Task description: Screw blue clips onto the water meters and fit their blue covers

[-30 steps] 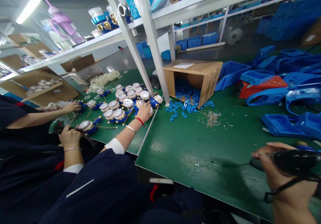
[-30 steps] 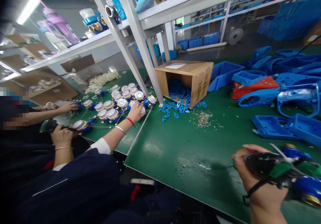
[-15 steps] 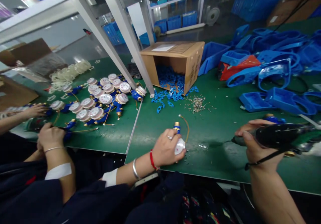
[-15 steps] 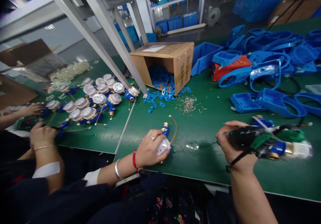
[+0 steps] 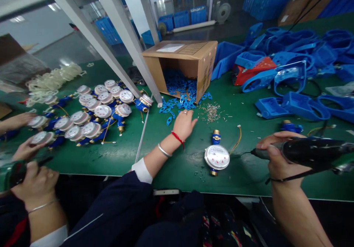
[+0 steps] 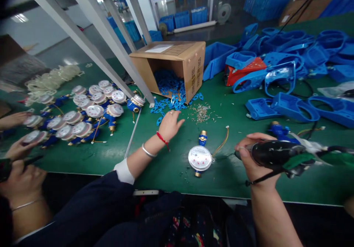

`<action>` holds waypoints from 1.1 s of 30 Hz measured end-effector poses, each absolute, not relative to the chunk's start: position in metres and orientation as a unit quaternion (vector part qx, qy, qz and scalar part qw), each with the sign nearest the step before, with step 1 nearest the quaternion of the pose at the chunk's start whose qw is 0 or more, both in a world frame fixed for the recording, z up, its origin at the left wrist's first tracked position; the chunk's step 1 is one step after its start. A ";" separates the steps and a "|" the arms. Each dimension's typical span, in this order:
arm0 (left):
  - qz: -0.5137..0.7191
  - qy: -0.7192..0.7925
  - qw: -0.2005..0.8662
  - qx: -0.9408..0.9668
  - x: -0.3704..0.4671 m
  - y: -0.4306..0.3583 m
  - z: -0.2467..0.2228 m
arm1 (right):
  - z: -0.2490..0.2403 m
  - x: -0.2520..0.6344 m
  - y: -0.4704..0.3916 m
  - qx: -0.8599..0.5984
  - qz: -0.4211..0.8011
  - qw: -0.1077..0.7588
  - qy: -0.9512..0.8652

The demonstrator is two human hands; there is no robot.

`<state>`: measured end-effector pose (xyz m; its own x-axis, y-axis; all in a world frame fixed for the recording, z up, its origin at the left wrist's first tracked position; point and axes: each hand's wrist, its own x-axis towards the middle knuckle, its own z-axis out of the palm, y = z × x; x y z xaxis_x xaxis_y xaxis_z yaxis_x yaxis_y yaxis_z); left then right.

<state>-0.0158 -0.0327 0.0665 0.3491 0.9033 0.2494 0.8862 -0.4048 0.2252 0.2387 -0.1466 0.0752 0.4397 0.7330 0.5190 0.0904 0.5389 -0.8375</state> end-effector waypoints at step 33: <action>0.223 0.471 0.200 0.830 0.022 -0.003 0.002 | 0.078 0.242 -0.131 -0.443 0.249 0.706 -0.494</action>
